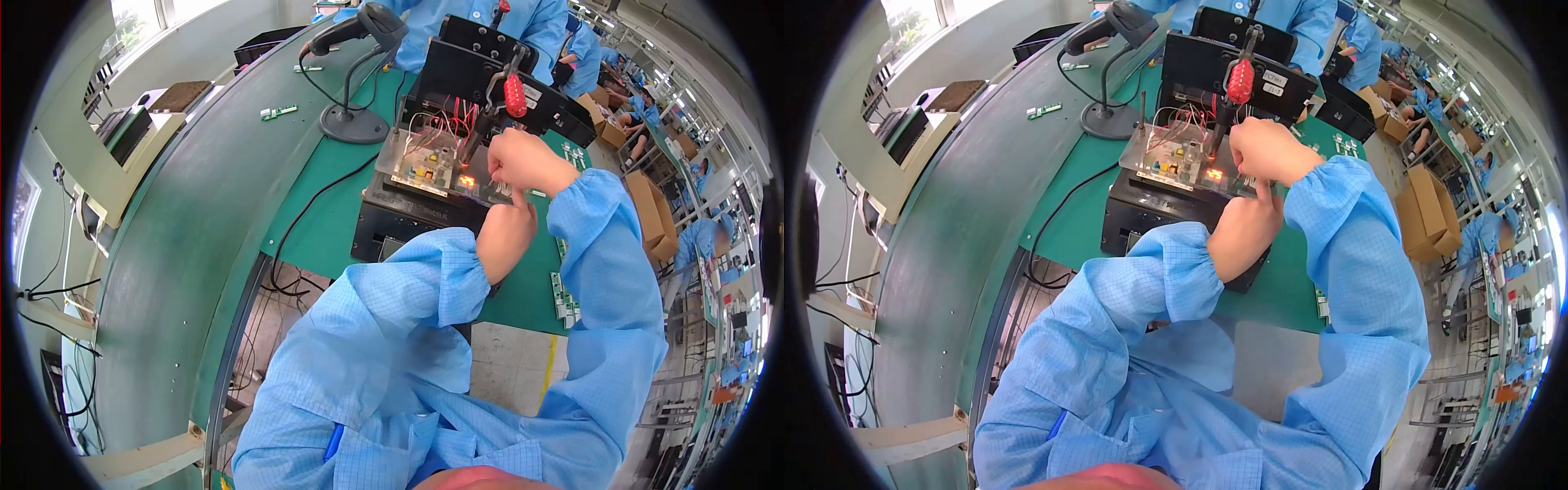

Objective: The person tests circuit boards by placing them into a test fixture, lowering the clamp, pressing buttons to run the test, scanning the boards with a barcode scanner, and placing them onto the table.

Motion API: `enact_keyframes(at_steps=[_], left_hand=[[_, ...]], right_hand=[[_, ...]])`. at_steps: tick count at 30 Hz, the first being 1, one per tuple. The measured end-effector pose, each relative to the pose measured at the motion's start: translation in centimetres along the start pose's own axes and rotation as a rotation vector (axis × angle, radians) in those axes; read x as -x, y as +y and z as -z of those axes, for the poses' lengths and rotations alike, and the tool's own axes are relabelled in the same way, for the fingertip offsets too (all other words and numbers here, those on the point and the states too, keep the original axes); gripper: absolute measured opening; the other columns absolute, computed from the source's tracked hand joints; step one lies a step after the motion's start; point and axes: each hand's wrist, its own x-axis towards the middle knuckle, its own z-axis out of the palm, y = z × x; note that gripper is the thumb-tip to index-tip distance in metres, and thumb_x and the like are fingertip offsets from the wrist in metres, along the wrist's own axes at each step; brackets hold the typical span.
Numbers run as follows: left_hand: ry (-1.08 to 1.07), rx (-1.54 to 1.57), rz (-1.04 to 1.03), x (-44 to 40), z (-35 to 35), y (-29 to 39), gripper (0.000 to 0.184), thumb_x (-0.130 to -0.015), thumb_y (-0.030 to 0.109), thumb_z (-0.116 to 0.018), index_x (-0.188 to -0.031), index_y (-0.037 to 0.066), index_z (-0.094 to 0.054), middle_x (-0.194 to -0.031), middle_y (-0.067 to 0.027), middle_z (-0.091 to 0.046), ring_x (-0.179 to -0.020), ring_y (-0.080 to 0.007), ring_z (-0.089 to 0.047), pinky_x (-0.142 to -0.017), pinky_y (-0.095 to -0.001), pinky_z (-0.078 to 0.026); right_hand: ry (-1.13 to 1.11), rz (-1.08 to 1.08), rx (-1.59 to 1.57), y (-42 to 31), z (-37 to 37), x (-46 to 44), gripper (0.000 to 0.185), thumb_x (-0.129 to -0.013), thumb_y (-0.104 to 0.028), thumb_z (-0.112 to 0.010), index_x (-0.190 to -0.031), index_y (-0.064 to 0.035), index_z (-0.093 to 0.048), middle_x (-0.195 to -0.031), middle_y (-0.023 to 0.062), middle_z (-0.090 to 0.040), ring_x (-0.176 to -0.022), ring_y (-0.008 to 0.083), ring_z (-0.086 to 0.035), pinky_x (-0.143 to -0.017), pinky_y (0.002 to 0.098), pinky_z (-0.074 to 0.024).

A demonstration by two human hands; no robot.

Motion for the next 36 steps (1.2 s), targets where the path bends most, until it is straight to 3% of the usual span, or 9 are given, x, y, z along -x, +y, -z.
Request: enact_keyframes(at_steps=[7,19,29,30,32,33,34,35,36], left_hand=[[0.044,-0.02,-0.036,0.2,0.1,0.0,0.023,-0.079,0.009,-0.06,-0.097,-0.004,-0.063,-0.089,-0.0267,-0.065,-0.054,-0.0186,-0.064,-0.044,-0.0297,-0.046],[0.103,0.006,0.001,0.0,0.5,0.0,0.017,-0.076,0.007,-0.06,-0.09,-0.004,-0.062,-0.081,-0.0223,-0.064,-0.053,-0.0194,-0.064,-0.044,-0.0294,-0.047],[0.067,-0.005,-0.031,0.1,0.4,-0.3,0.018,-0.076,0.007,-0.059,-0.09,-0.003,-0.061,-0.087,-0.0241,-0.064,-0.052,-0.0176,-0.063,-0.044,-0.0289,-0.047],[-0.008,0.036,-0.033,0.2,0.5,-0.4,0.019,-0.075,0.008,-0.06,-0.091,-0.002,-0.06,-0.096,-0.0263,-0.062,-0.057,-0.0193,-0.064,-0.047,-0.0301,-0.048],[-0.084,0.071,-0.035,1.3,0.9,-0.7,0.021,-0.075,0.01,-0.061,-0.092,-0.001,-0.059,-0.105,-0.0285,-0.06,-0.063,-0.021,-0.066,-0.049,-0.0313,-0.05],[0.027,0.327,-0.112,3.0,1.2,-0.8,0.023,-0.074,0.012,-0.063,-0.094,0.0,-0.058,-0.115,-0.0288,-0.055,-0.072,-0.0232,-0.065,-0.051,-0.033,-0.051],[0.139,0.582,-0.196,4.7,1.5,-0.7,0.026,-0.074,0.014,-0.064,-0.095,0.001,-0.056,-0.126,-0.0291,-0.049,-0.08,-0.0255,-0.065,-0.054,-0.0347,-0.052],[0.054,0.748,-0.238,6.7,1.6,-0.1,0.031,-0.073,0.019,-0.067,-0.097,0.003,-0.054,-0.137,-0.0257,-0.04,-0.09,-0.0289,-0.062,-0.062,-0.038,-0.054],[0.078,0.692,-0.346,8.4,1.9,0.0,0.027,-0.075,0.017,-0.066,-0.095,0.003,-0.054,-0.13,-0.0208,-0.047,-0.084,-0.0276,-0.061,-0.067,-0.037,-0.054]], right_hand=[[-0.011,-0.027,0.002,-0.4,0.2,0.2,0.016,-0.07,-0.014,-0.076,-0.083,-0.0052,-0.074,-0.078,0.0121,-0.071,-0.076,0.0279,-0.069,-0.068,0.0374,-0.0551],[0.031,-0.033,-0.053,0.2,-0.2,0.6,0.014,-0.071,-0.012,-0.074,-0.082,-0.0049,-0.074,-0.077,0.0117,-0.071,-0.077,0.0282,-0.069,-0.069,0.0372,-0.0551],[0.034,-0.08,-0.018,-0.7,0.1,0.9,0.013,-0.072,-0.012,-0.073,-0.083,-0.007,-0.074,-0.076,0.0103,-0.071,-0.074,0.0278,-0.069,-0.068,0.037,-0.0553],[0.033,-0.081,-0.018,-1.0,0.1,1.3,0.013,-0.072,-0.012,-0.073,-0.083,-0.007,-0.074,-0.076,0.0103,-0.071,-0.074,0.0278,-0.069,-0.068,0.037,-0.0553],[0.218,-0.093,0.08,-1.9,0.4,2.3,0.013,-0.075,-0.016,-0.074,-0.085,-0.0085,-0.074,-0.074,0.0089,-0.07,-0.068,0.0257,-0.068,-0.063,0.0349,-0.0541],[0.222,-0.091,0.084,-2.7,0.7,2.9,0.013,-0.075,-0.016,-0.074,-0.085,-0.0085,-0.074,-0.074,0.0089,-0.07,-0.068,0.0257,-0.068,-0.063,0.0349,-0.0541],[0.533,-0.018,0.061,-3.7,1.2,3.7,0.015,-0.076,-0.019,-0.074,-0.088,-0.0089,-0.074,-0.074,0.008,-0.069,-0.065,0.0241,-0.067,-0.06,0.0334,-0.0528],[0.847,0.057,0.039,-4.2,2.0,4.1,0.018,-0.078,-0.021,-0.074,-0.091,-0.0093,-0.074,-0.073,0.0071,-0.069,-0.062,0.0226,-0.066,-0.057,0.032,-0.0515],[0.955,0.191,0.106,-4.3,2.6,4.3,0.022,-0.082,-0.022,-0.072,-0.1,-0.0091,-0.073,-0.073,0.0061,-0.069,-0.058,0.0192,-0.064,-0.052,0.0302,-0.0489]])
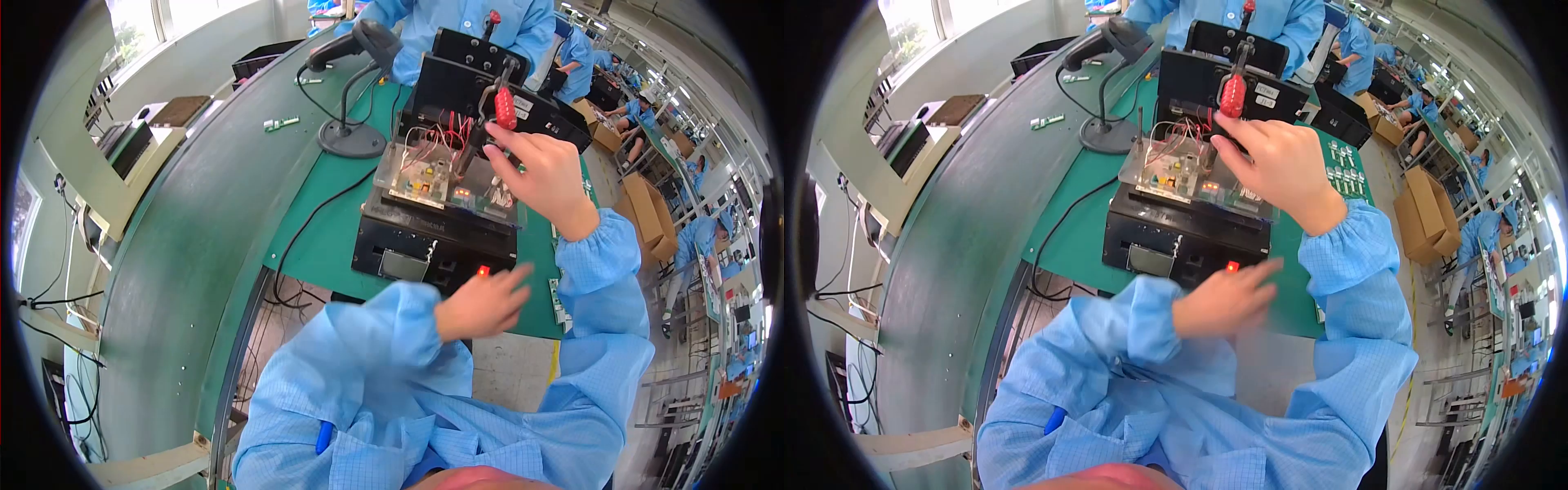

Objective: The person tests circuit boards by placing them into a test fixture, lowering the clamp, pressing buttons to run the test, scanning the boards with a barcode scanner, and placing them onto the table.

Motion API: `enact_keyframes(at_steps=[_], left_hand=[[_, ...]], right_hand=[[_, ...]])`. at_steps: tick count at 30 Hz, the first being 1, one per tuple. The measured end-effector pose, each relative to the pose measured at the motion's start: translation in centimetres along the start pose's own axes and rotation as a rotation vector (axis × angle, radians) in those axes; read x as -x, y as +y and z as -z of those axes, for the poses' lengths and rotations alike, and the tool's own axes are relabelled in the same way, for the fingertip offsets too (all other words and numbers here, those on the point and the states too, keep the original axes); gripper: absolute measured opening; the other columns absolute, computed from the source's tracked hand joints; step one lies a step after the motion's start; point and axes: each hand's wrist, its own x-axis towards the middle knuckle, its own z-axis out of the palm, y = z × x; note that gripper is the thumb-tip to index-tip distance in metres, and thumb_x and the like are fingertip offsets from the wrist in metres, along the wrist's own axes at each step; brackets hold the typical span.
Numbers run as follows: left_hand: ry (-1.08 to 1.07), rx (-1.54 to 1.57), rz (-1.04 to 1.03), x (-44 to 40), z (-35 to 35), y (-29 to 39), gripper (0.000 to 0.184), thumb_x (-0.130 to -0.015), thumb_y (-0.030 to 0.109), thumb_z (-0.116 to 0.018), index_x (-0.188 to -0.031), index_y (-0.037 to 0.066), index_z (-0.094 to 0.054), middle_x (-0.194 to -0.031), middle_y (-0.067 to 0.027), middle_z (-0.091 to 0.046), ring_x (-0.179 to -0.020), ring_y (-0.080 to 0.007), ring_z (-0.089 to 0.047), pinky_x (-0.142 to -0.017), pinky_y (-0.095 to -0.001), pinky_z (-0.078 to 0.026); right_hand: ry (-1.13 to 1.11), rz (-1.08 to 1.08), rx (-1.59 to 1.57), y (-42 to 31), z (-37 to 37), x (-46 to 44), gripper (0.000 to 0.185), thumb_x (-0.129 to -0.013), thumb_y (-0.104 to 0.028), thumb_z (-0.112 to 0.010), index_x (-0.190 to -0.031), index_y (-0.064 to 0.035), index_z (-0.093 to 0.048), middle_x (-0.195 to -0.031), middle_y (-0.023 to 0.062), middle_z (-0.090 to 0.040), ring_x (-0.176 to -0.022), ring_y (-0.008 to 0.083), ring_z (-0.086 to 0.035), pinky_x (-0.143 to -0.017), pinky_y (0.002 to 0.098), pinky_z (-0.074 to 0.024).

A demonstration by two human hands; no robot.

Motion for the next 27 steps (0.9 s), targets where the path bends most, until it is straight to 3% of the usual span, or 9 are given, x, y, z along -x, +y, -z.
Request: enact_keyframes(at_steps=[5,7,9,12,18,20,22,24,27], left_hand=[[-0.004,0.102,-0.009,2.8,1.0,-0.9,0.019,-0.076,0.012,-0.065,-0.089,0.003,-0.056,-0.103,-0.0129,-0.057,-0.081,-0.028,-0.059,-0.069,-0.038,-0.051],[0.052,0.094,0.072,2.4,2.7,-1.9,0.012,-0.075,0.008,-0.065,-0.084,0.004,-0.058,-0.088,-0.0106,-0.06,-0.084,-0.0295,-0.059,-0.071,-0.0396,-0.049],[0.13,-0.006,0.119,1.8,3.4,-3.4,0.014,-0.074,0.009,-0.063,-0.086,0.005,-0.056,-0.087,-0.011,-0.056,-0.085,-0.0295,-0.055,-0.073,-0.041,-0.045],[0.287,-0.178,0.147,0.3,3.4,-6.6,0.019,-0.075,0.009,-0.062,-0.092,0.004,-0.057,-0.102,-0.0143,-0.058,-0.096,-0.0323,-0.056,-0.085,-0.0432,-0.044],[0.306,-0.474,0.199,-1.8,1.8,-10.4,0.029,-0.078,0.017,-0.059,-0.101,0.0,-0.058,-0.109,-0.0168,-0.057,-0.103,-0.0321,-0.055,-0.092,-0.042,-0.042],[0.206,-0.498,0.299,-2.2,1.7,-10.7,0.03,-0.078,0.019,-0.06,-0.099,-0.002,-0.059,-0.103,-0.0173,-0.056,-0.1,-0.0329,-0.053,-0.093,-0.0429,-0.041],[0.233,-0.513,0.321,-2.6,1.6,-10.6,0.03,-0.077,0.02,-0.06,-0.098,-0.002,-0.059,-0.101,-0.0175,-0.056,-0.1,-0.0338,-0.052,-0.093,-0.0443,-0.041],[0.256,-0.519,0.373,-2.8,1.6,-10.5,0.032,-0.077,0.022,-0.06,-0.098,-0.003,-0.059,-0.104,-0.02,-0.055,-0.104,-0.0361,-0.05,-0.094,-0.0482,-0.039],[0.391,-0.472,0.401,-2.7,-0.2,-12.3,0.029,-0.075,0.018,-0.062,-0.1,0.003,-0.06,-0.116,-0.0216,-0.054,-0.107,-0.0354,-0.051,-0.094,-0.0472,-0.039]], right_hand=[[-0.005,0.117,-0.009,2.1,0.0,-1.5,0.024,-0.087,-0.016,-0.067,-0.109,-0.0087,-0.072,-0.082,0.0043,-0.072,-0.056,0.0132,-0.063,-0.051,0.0276,-0.0471],[0.245,-0.109,-0.254,2.7,0.4,-3.4,0.024,-0.088,-0.024,-0.066,-0.11,-0.0146,-0.072,-0.073,0.0056,-0.069,-0.053,0.0208,-0.06,-0.049,0.0294,-0.0446],[0.059,-0.287,-0.299,3.2,1.6,-5.3,0.028,-0.095,-0.022,-0.06,-0.118,-0.0094,-0.068,-0.102,0.002,-0.074,-0.065,-0.0002,-0.055,-0.058,0.0214,-0.0443],[0.098,-0.457,-0.712,6.3,1.0,-8.1,0.034,-0.1,-0.025,-0.053,-0.124,-0.0029,-0.063,-0.101,0.0052,-0.072,-0.09,0.0101,-0.061,-0.082,0.023,-0.0465],[0.095,-0.421,-0.684,12.3,-5.8,-8.9,0.033,-0.099,-0.025,-0.052,-0.118,0.0002,-0.063,-0.095,0.006,-0.07,-0.076,0.0095,-0.058,-0.07,0.0249,-0.0466],[0.135,-0.755,-0.62,4.7,0.3,-8.4,0.034,-0.098,-0.025,-0.054,-0.121,-0.0016,-0.062,-0.092,0.0076,-0.069,-0.076,0.0102,-0.057,-0.071,0.0245,-0.045],[0.099,-0.633,-0.684,-0.1,5.5,-7.2,0.042,-0.096,-0.029,-0.058,-0.128,-0.0026,-0.057,-0.096,0.0083,-0.069,-0.08,0.012,-0.058,-0.076,0.027,-0.0453],[0.192,-0.167,-0.463,-2.6,6.2,-4.6,0.024,-0.097,-0.012,-0.051,-0.111,-0.0034,-0.068,-0.104,0.0071,-0.072,-0.079,0.0101,-0.064,-0.071,0.0234,-0.0502],[0.111,0.355,-0.322,-9.4,10.0,-1.3,0.041,-0.066,-0.011,-0.062,-0.104,-0.0214,-0.074,-0.1,0.0045,-0.072,-0.065,0.0132,-0.06,-0.052,0.0243,-0.0416]])
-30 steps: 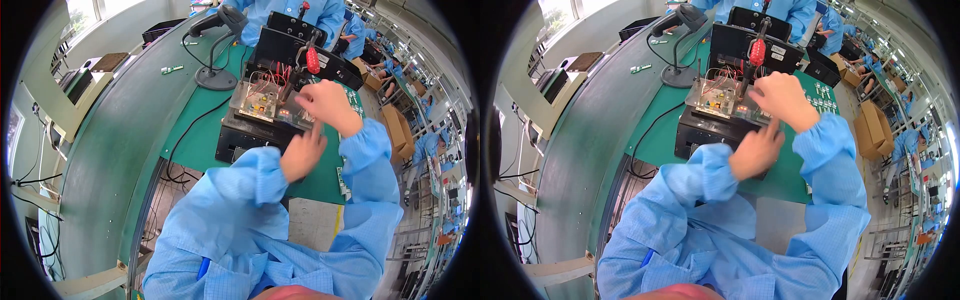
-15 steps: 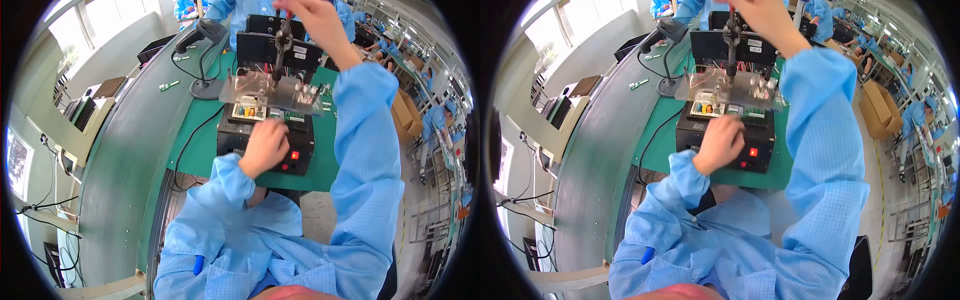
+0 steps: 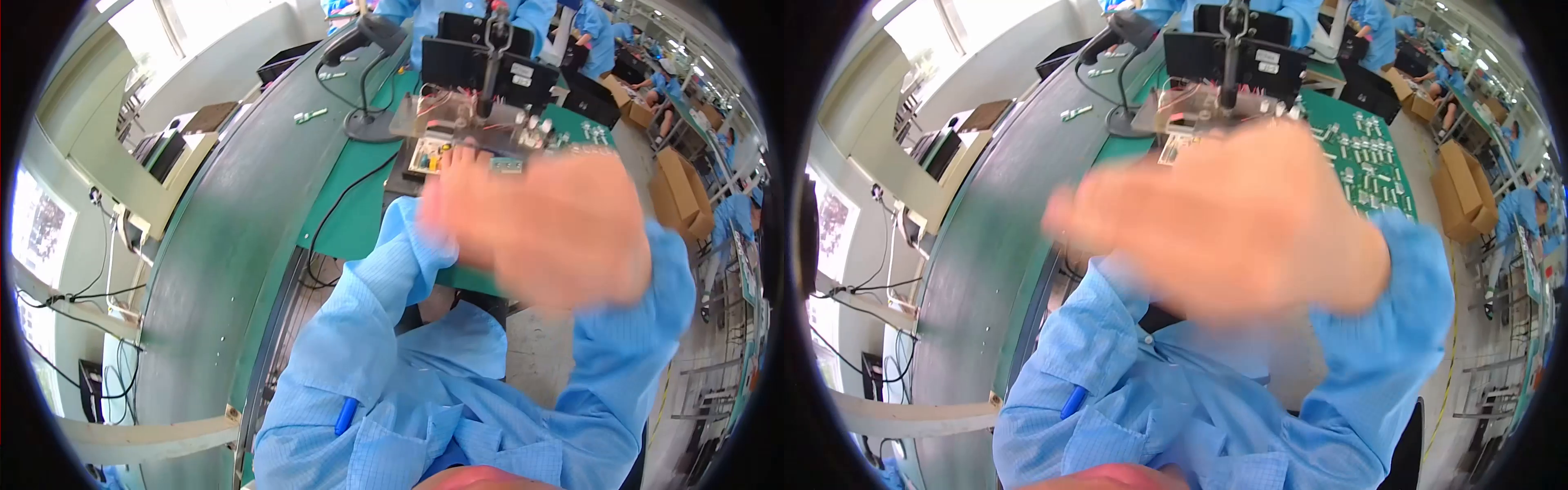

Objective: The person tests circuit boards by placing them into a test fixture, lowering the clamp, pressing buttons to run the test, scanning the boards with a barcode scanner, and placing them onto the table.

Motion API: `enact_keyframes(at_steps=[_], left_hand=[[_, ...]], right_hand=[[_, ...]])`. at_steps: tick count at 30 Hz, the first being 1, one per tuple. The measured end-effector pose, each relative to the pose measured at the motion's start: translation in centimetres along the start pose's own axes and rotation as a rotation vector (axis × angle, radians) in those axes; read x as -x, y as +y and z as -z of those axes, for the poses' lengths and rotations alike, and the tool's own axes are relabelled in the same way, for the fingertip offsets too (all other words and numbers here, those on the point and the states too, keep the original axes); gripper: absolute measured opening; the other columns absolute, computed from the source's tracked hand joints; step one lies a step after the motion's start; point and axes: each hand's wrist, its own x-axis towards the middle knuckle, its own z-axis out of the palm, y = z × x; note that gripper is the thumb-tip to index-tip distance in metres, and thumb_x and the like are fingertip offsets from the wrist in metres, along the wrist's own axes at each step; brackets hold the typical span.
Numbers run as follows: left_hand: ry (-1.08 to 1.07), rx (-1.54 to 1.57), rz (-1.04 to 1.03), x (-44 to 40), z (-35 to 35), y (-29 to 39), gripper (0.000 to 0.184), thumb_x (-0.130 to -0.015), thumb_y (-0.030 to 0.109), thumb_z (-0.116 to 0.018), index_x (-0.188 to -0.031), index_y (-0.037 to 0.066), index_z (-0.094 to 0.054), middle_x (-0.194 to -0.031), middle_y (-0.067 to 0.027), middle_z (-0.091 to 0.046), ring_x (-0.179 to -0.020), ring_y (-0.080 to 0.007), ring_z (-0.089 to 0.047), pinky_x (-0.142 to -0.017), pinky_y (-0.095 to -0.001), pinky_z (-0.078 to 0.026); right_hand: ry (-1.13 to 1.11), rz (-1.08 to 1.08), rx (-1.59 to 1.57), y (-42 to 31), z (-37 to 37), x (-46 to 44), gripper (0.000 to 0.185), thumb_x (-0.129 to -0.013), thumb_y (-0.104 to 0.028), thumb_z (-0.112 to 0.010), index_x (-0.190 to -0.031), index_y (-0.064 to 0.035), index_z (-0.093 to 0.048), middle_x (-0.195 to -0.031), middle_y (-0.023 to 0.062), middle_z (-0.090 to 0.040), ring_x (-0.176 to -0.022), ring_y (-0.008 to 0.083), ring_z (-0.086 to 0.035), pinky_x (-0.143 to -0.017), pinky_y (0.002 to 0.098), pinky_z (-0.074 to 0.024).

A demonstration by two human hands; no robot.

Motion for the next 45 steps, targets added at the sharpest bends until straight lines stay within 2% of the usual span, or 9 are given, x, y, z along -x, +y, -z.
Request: enact_keyframes(at_steps=[3,5,8,14,19,21,26,34,45], left_hand=[[-0.058,0.104,-0.099,-0.4,3.4,0.6,0.017,-0.072,0.008,-0.063,-0.089,0.007,-0.061,-0.103,-0.0131,-0.058,-0.101,-0.0311,-0.054,-0.086,-0.0422,-0.041],[-0.029,0.154,-0.186,0.0,4.4,0.7,0.017,-0.069,0.006,-0.065,-0.085,0.008,-0.059,-0.091,-0.0056,-0.058,-0.093,-0.0259,-0.057,-0.084,-0.0388,-0.042],[0.042,0.236,-0.366,1.2,6.6,1.0,0.021,-0.065,0.005,-0.068,-0.083,0.009,-0.058,-0.087,-0.0043,-0.057,-0.089,-0.0242,-0.058,-0.082,-0.0381,-0.043],[0.084,0.223,-0.525,1.3,14.7,-1.3,0.043,-0.054,0.001,-0.072,-0.095,0.01,-0.068,-0.088,-0.0059,-0.064,-0.079,-0.0272,-0.061,-0.072,-0.04,-0.048],[0.503,0.495,0.161,-3.2,15.3,-7.4,0.017,-0.078,0.002,-0.073,-0.093,0.001,-0.064,-0.086,-0.0058,-0.066,-0.082,-0.0154,-0.061,-0.074,-0.028,-0.047],[0.46,0.791,0.426,-5.6,14.2,-10.5,0.02,-0.086,0.012,-0.072,-0.098,0.0,-0.061,-0.087,-0.0059,-0.066,-0.079,-0.012,-0.061,-0.071,-0.0259,-0.047],[0.112,1.364,0.936,-8.8,8.6,-18.5,0.019,-0.087,0.012,-0.068,-0.098,0.0,-0.057,-0.091,-0.0126,-0.069,-0.075,-0.022,-0.065,-0.066,-0.0329,-0.051],[0.145,1.448,0.949,-12.0,3.8,-18.2,0.02,-0.09,0.013,-0.066,-0.102,-0.001,-0.059,-0.095,-0.0125,-0.069,-0.086,-0.0215,-0.067,-0.071,-0.0293,-0.052],[0.097,1.468,0.998,-13.7,2.3,-17.8,0.026,-0.093,0.017,-0.064,-0.106,-0.005,-0.062,-0.102,-0.0144,-0.069,-0.089,-0.0204,-0.068,-0.071,-0.0252,-0.054]], right_hand=[[-0.005,-0.012,-0.081,-4.3,2.1,-1.9,0.035,-0.071,-0.012,-0.062,-0.1,-0.0276,-0.074,-0.097,0.0047,-0.072,-0.063,0.0125,-0.051,-0.053,0.025,-0.0334],[-0.006,0.614,0.068,-2.6,3.0,-3.6,0.021,-0.084,-0.028,-0.07,-0.103,-0.0203,-0.076,-0.084,-0.0024,-0.068,-0.052,0.0106,-0.037,-0.041,0.0242,-0.0249],[0.021,-0.144,-0.241,-6.7,2.7,-1.0,0.021,-0.072,-0.041,-0.076,-0.083,-0.0233,-0.079,-0.051,-0.0079,-0.029,-0.046,0.0074,-0.031,-0.04,0.0219,-0.0177],[0.117,-0.129,-0.195,-5.1,2.6,1.0,0.024,-0.07,-0.039,-0.077,-0.084,-0.0195,-0.079,-0.053,-0.0068,-0.032,-0.047,0.0072,-0.031,-0.04,0.0212,-0.0186],[0.199,0.05,-0.279,-4.7,1.6,1.9,0.025,-0.072,-0.035,-0.077,-0.088,-0.0157,-0.079,-0.055,-0.0059,-0.042,-0.048,0.0074,-0.032,-0.04,0.021,-0.0205],[0.094,-0.251,-0.085,-6.7,4.3,4.9,0.028,-0.08,-0.015,-0.062,-0.101,-0.0311,-0.071,-0.093,0.0029,-0.071,-0.063,0.014,-0.045,-0.056,0.0281,-0.0314],[0.174,-0.544,-0.126,-3.4,0.3,12.6,0.033,-0.082,0.006,-0.053,-0.109,-0.0066,-0.068,-0.084,0.0105,-0.071,-0.055,0.0129,-0.05,-0.056,0.0305,-0.0433],[0.375,-1.462,-0.415,-4.6,-9.1,27.0,0.031,-0.086,0.005,-0.043,-0.103,0.0003,-0.069,-0.082,0.0102,-0.071,-0.052,0.0049,-0.048,-0.047,0.0187,-0.0382],[0.38,-1.543,-0.507,-5.4,-10.8,30.0,0.029,-0.087,0.003,-0.044,-0.102,0.0016,-0.069,-0.079,0.0083,-0.069,-0.051,0.0042,-0.046,-0.046,0.0184,-0.0372]])
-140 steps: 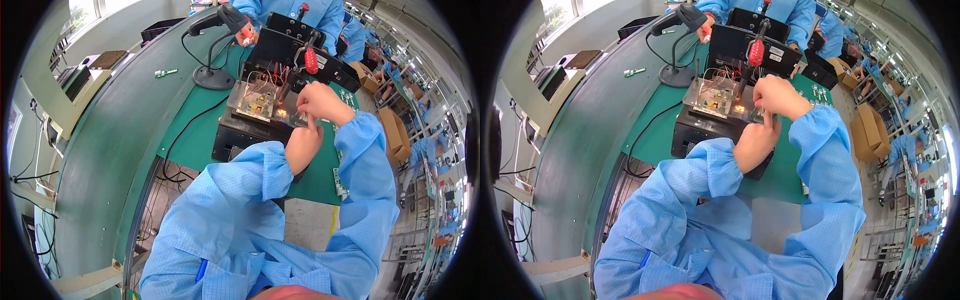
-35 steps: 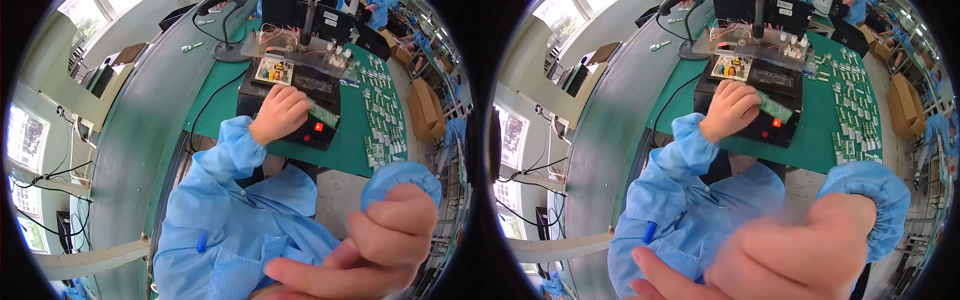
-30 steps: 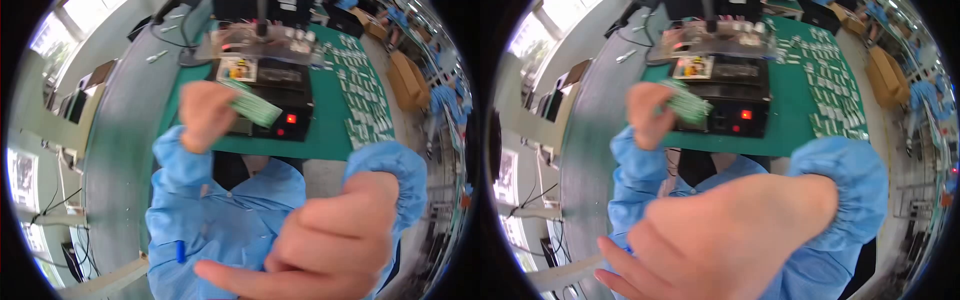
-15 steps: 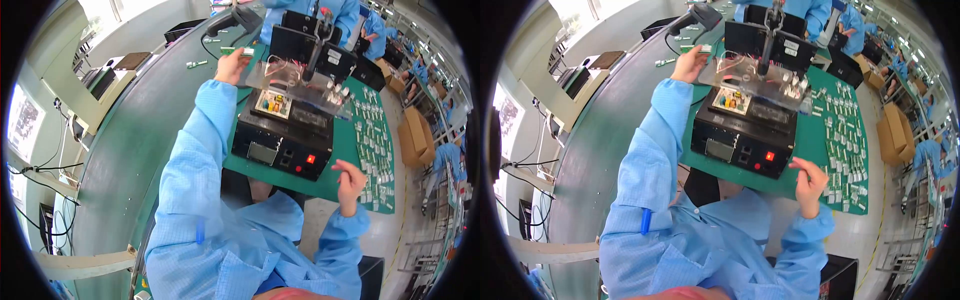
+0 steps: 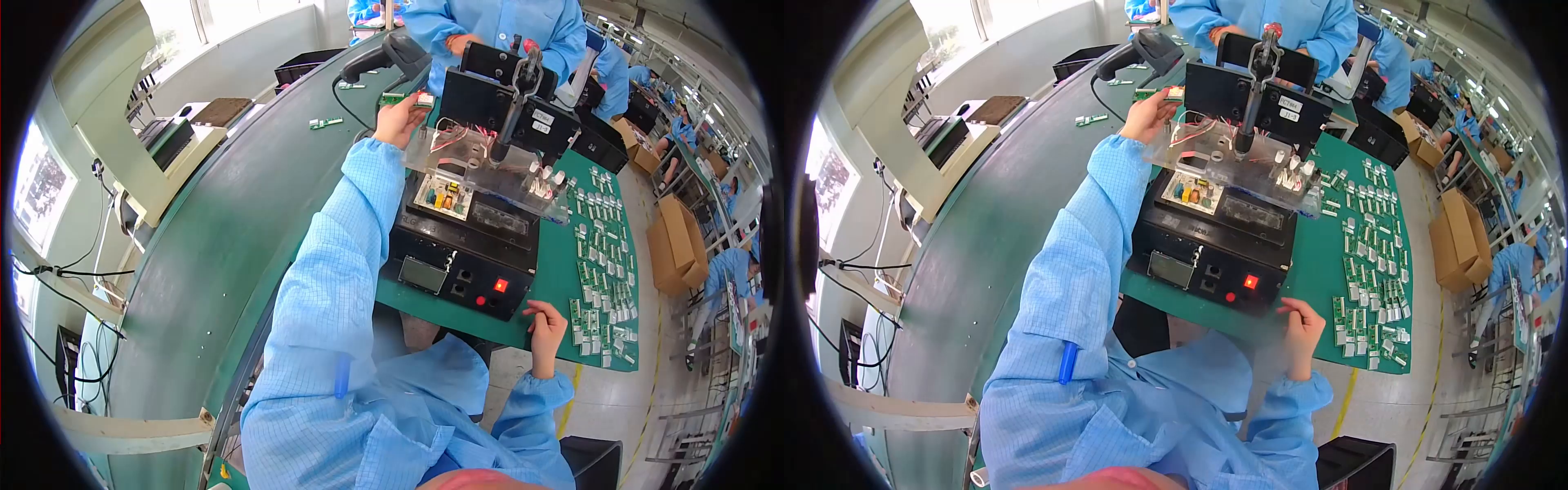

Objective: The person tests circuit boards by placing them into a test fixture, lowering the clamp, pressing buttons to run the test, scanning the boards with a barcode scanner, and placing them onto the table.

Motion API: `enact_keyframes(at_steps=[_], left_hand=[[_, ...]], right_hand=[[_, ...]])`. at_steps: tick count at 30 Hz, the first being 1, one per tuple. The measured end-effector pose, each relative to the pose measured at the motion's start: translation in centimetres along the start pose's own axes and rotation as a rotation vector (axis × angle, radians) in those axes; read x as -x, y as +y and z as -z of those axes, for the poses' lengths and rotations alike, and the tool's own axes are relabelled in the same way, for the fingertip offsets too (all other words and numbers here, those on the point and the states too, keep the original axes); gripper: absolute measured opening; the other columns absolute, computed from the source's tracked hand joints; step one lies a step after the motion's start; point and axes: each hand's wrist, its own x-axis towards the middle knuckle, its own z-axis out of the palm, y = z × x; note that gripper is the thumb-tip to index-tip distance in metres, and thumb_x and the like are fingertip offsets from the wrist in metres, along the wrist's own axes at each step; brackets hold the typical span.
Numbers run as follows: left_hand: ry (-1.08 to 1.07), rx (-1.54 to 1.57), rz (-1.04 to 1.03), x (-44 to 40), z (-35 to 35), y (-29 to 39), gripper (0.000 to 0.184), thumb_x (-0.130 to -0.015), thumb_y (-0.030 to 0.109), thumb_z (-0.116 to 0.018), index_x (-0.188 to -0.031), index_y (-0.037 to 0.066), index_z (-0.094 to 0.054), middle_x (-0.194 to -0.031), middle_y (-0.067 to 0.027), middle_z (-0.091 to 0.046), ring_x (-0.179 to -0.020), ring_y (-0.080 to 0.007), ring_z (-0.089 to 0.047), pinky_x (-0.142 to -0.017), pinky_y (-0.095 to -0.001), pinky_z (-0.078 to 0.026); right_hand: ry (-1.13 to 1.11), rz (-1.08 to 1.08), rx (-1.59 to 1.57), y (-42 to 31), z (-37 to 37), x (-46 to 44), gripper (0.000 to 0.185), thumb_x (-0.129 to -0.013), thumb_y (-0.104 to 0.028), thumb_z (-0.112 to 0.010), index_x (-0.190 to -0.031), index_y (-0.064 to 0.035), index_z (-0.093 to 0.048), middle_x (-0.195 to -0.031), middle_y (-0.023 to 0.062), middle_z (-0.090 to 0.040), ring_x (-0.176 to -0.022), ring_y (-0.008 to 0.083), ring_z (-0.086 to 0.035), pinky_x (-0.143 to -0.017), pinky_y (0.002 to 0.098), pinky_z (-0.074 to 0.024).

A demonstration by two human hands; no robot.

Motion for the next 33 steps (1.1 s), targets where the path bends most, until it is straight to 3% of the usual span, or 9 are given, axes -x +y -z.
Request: enact_keyframes(at_steps=[7,16,19,28,30,33], left_hand=[[-0.002,0.022,0.002,-0.7,-0.9,0.0,0.017,-0.09,0.014,-0.065,-0.098,-0.001,-0.065,-0.095,-0.0118,-0.071,-0.086,-0.0204,-0.068,-0.07,-0.027,-0.052],[0.04,0.165,0.026,-2.2,-0.4,-0.1,0.016,-0.091,0.01,-0.062,-0.101,-0.002,-0.063,-0.1,-0.0136,-0.07,-0.089,-0.0227,-0.068,-0.069,-0.0287,-0.053],[0.003,0.159,0.022,-2.3,-0.5,-0.1,0.016,-0.092,0.009,-0.06,-0.103,-0.002,-0.062,-0.101,-0.0129,-0.069,-0.091,-0.0226,-0.067,-0.071,-0.0299,-0.053],[-0.114,0.212,0.007,-2.0,-0.8,0.0,0.02,-0.094,0.012,-0.058,-0.109,-0.001,-0.06,-0.106,-0.0126,-0.068,-0.095,-0.0227,-0.067,-0.074,-0.0306,-0.053],[-0.111,0.139,0.013,-1.6,-0.8,0.1,0.023,-0.099,0.019,-0.053,-0.114,0.003,-0.06,-0.109,-0.0082,-0.067,-0.093,-0.0159,-0.065,-0.078,-0.0243,-0.053],[-0.131,0.154,0.002,-1.4,-0.6,0.2,0.022,-0.098,0.018,-0.054,-0.113,0.002,-0.06,-0.109,-0.0079,-0.067,-0.094,-0.0162,-0.065,-0.079,-0.0254,-0.053]], right_hand=[[0.006,0.028,0.064,0.1,-0.3,-0.1,0.032,-0.085,0.004,-0.043,-0.104,0.001,-0.069,-0.077,0.0075,-0.069,-0.051,0.0041,-0.047,-0.046,0.0189,-0.0376],[-0.019,0.036,0.09,0.2,-0.3,-0.2,0.033,-0.085,0.004,-0.043,-0.104,0.0012,-0.069,-0.077,0.0073,-0.069,-0.051,0.0044,-0.047,-0.046,0.019,-0.038],[-0.003,-0.016,0.066,-0.5,-0.5,-0.2,0.035,-0.078,0.005,-0.045,-0.101,-0.0004,-0.07,-0.073,0.0049,-0.07,-0.056,0.0043,-0.047,-0.051,0.0216,-0.0358],[-0.028,-0.048,0.075,-0.2,-0.4,-0.4,0.034,-0.078,0.005,-0.045,-0.1,0.0004,-0.07,-0.073,0.0053,-0.069,-0.057,0.0038,-0.048,-0.051,0.0215,-0.0372],[-0.027,-0.046,0.07,-0.1,-0.6,-0.4,0.034,-0.078,0.005,-0.045,-0.1,0.0005,-0.07,-0.073,0.0053,-0.07,-0.057,0.0039,-0.049,-0.052,0.0213,-0.0379],[-0.028,-0.055,0.058,-0.2,-0.6,-0.5,0.033,-0.078,0.004,-0.045,-0.099,0.0006,-0.07,-0.073,0.0054,-0.07,-0.057,0.004,-0.051,-0.052,0.0212,-0.0393]])
